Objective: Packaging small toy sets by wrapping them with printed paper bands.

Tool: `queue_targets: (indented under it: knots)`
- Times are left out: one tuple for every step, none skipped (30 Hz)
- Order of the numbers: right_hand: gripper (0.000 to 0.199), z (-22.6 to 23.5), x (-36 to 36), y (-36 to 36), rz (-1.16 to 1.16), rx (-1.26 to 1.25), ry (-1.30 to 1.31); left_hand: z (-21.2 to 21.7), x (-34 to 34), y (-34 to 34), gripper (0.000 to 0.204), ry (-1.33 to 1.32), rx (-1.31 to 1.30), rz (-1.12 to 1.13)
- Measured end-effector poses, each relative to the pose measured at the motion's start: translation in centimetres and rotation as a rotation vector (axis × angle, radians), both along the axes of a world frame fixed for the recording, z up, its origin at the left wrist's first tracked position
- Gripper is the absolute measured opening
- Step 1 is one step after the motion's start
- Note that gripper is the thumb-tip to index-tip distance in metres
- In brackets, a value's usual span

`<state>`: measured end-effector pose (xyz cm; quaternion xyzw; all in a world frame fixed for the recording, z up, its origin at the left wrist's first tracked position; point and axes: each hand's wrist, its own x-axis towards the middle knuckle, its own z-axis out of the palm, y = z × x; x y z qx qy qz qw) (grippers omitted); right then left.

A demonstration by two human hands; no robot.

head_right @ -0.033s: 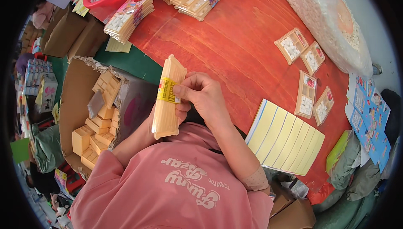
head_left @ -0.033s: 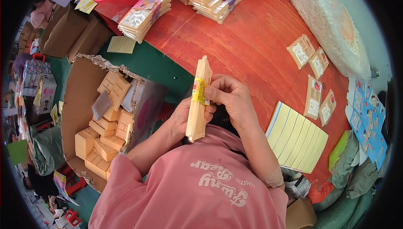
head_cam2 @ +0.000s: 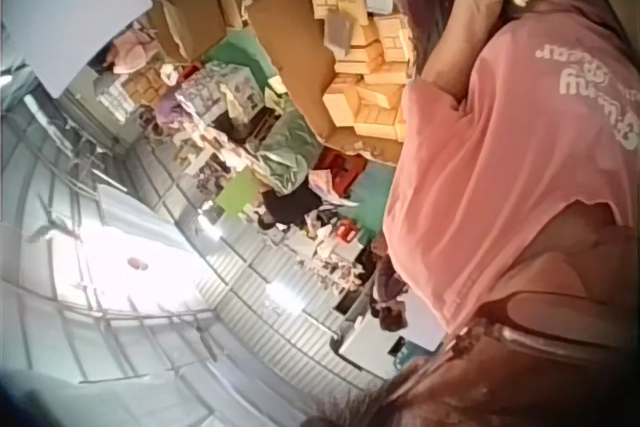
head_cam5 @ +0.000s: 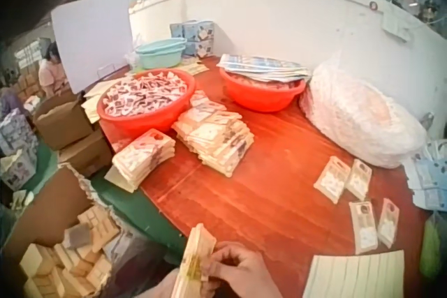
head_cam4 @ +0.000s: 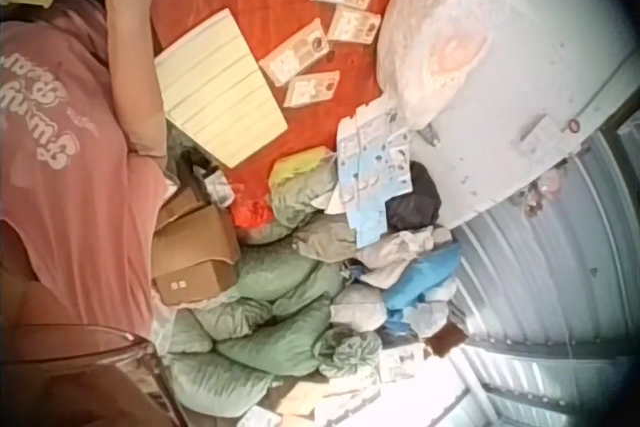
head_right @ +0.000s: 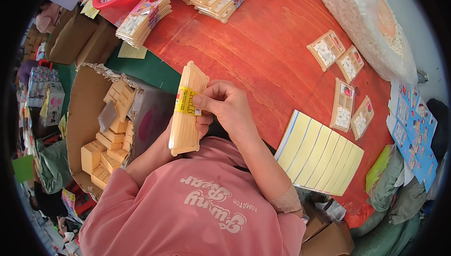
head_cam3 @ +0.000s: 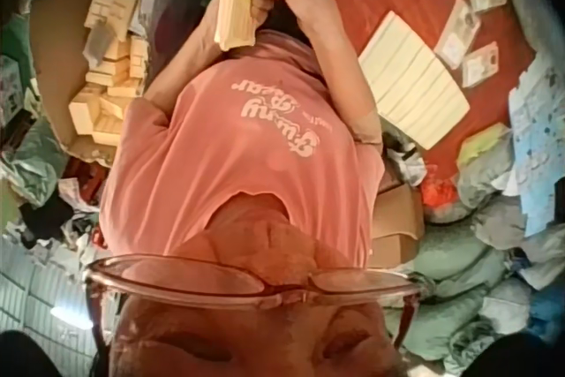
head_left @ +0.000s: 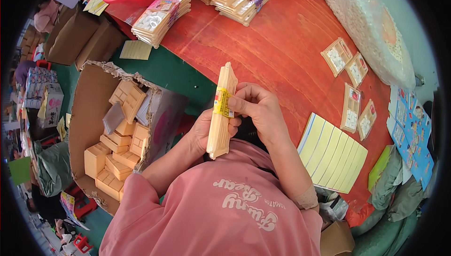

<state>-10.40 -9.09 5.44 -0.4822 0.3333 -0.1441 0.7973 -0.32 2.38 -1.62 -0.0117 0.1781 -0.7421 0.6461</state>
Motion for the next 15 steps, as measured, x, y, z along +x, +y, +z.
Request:
queue_targets:
  knots:
    - [0.026,0.2,0.1,-0.1,0.033,0.019,0.028,0.2,0.1,0.1,0.027,-0.027,0.018,-0.011]
    - [0.026,0.1,0.2,-0.2,0.028,0.020,0.027,0.3,0.2,0.1,0.027,-0.029,0.018,-0.016]
    - [0.031,0.0,0.2,-0.2,0.004,-0.060,0.069,0.4,0.3,0.1,0.027,-0.082,-0.007,-0.041]
    - [0.037,0.0,0.2,-0.2,-0.021,-0.142,0.112,0.5,0.4,0.1,0.028,-0.136,-0.035,-0.066]
    - [0.037,-0.1,0.3,-0.5,-0.026,-0.158,0.104,0.4,0.5,-0.2,0.031,-0.195,-0.021,-0.039]
    - [0.041,-0.3,0.2,-0.5,-0.066,-0.202,0.090,-0.2,0.7,-0.1,0.033,-0.267,-0.024,0.004]
    - [0.045,-0.6,0.0,-0.6,-0.106,-0.248,0.077,-0.5,0.6,-0.1,0.035,-0.338,-0.030,0.048]
    - [0.041,-1.8,-0.7,-1.4,-0.135,-0.239,0.029,1.1,0.1,-1.0,0.033,-0.585,0.126,0.126]
    - [0.041,-1.1,-1.0,-1.8,-0.131,-0.253,0.021,1.9,0.5,-1.5,0.032,-0.659,0.135,0.159]
    - [0.043,0.1,-1.2,-2.4,-0.128,-0.123,-0.024,2.6,1.0,-2.2,0.030,-0.733,0.145,0.193]
    - [0.045,1.2,-1.8,-2.7,-0.129,0.012,-0.059,3.7,1.3,-3.2,0.026,-0.857,0.212,0.192]
    - [0.045,1.7,-2.3,-3.1,-0.033,-0.094,-0.047,3.5,1.7,-3.8,0.023,-0.959,0.272,0.218]
    - [0.043,2.3,-2.1,-3.0,0.002,-0.178,-0.029,3.5,2.2,-4.7,0.022,-1.045,0.308,0.264]
    - [0.040,2.7,-1.9,-3.3,0.027,-0.262,-0.010,4.1,2.1,-5.9,0.023,-1.077,0.303,0.292]
    - [0.035,2.2,-1.6,-4.3,0.018,-0.407,0.027,4.7,2.2,-7.1,0.023,-1.109,0.291,0.319]
